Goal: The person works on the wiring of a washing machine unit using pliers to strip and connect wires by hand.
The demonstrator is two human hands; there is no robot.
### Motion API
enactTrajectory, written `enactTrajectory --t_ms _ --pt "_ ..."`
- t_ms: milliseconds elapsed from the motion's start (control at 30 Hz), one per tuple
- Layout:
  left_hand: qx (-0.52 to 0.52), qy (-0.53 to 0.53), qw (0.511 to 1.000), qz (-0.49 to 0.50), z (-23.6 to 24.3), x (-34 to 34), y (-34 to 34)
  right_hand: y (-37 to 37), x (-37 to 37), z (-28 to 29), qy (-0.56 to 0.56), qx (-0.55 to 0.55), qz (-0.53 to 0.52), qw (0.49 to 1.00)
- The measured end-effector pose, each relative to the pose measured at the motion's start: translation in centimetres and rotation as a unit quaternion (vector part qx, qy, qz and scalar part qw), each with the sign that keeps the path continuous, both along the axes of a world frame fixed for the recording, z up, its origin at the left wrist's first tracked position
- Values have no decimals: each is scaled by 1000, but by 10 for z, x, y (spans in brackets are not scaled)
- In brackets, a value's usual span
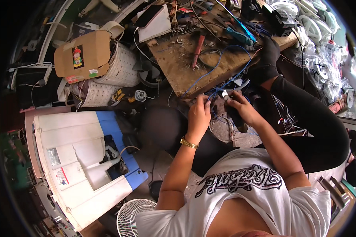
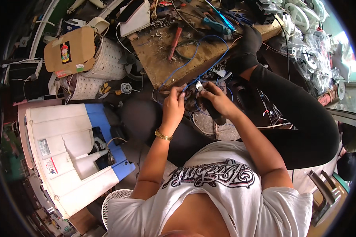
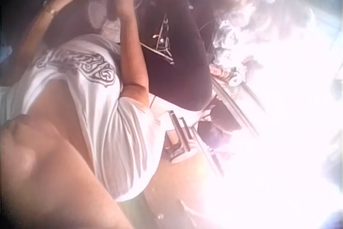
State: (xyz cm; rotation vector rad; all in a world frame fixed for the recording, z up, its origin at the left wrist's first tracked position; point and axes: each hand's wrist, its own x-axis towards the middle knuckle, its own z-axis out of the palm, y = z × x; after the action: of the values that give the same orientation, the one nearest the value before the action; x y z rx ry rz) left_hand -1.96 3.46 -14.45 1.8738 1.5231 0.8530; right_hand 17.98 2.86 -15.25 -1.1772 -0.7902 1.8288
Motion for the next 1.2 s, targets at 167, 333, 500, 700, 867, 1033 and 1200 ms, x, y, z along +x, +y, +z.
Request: enactTrajectory --t_ms 167,333,500,700,867,1033,1200 --pt "-55 -60 997 7 -4 1 -10 2 -26 3 -80 39 12 996" --pt "-94 -188 977 27 -10 7 -19 3 -24 -6 -14 54 39 998" --pt "-115 -169 979 10 5 3 -19 10 -5 16 13 -25 52 998" --pt "-82 -210 974 16 7 8 -22 10 -12 19 -24 41 61 997" --pt "-70 -201 977 -1 7 12 -24 8 -12 1 18 38 45 998" --pt "-69 -166 984 -2 11 8 -26 15 -1 17 26 7 55 998" --pt "-57 -193 980 7 10 17 -26 5 -17 13 -11 58 45 997"
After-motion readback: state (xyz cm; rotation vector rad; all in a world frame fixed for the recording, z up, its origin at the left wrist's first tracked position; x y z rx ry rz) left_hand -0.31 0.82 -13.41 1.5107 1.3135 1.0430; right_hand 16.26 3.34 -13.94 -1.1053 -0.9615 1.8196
